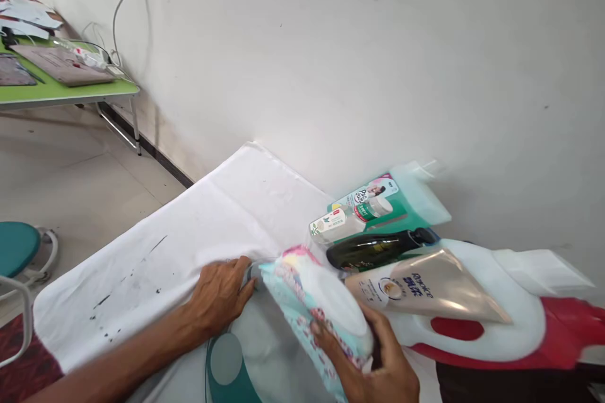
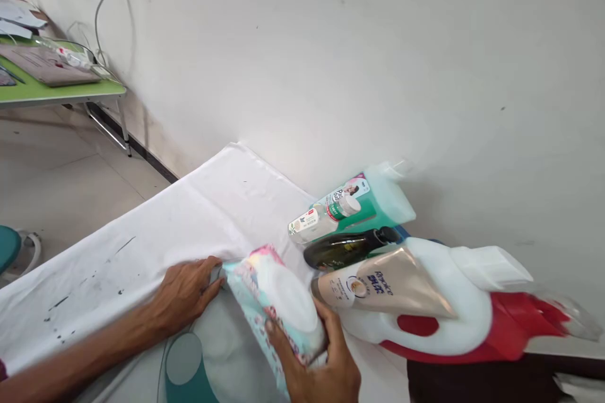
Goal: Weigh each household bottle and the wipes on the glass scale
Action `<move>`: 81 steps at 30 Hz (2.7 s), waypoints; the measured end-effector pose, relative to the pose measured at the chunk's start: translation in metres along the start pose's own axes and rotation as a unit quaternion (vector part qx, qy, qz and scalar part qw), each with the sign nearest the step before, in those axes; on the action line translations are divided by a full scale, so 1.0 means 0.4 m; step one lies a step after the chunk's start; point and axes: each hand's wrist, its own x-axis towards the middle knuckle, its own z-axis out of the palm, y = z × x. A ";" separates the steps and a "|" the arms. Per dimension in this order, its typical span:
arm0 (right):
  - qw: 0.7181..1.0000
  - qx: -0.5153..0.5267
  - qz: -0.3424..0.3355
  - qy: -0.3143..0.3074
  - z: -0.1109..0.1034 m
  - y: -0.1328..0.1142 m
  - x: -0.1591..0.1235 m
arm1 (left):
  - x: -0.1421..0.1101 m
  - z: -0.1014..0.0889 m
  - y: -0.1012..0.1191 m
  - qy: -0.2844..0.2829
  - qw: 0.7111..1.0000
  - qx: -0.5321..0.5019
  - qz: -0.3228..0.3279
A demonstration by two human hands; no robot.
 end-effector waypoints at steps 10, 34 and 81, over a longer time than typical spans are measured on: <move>0.996 0.003 -0.088 0.009 0.439 -0.263 0.547 | 0.001 0.026 -0.009 0.070 0.997 -0.009 0.023; 0.891 -0.059 -0.184 0.411 -0.031 0.035 0.108 | 0.020 -0.037 -0.011 0.008 1.000 0.021 -0.013; 0.950 0.223 -0.106 0.190 0.001 -0.065 0.031 | 0.018 -0.054 0.002 -0.006 0.999 0.046 0.000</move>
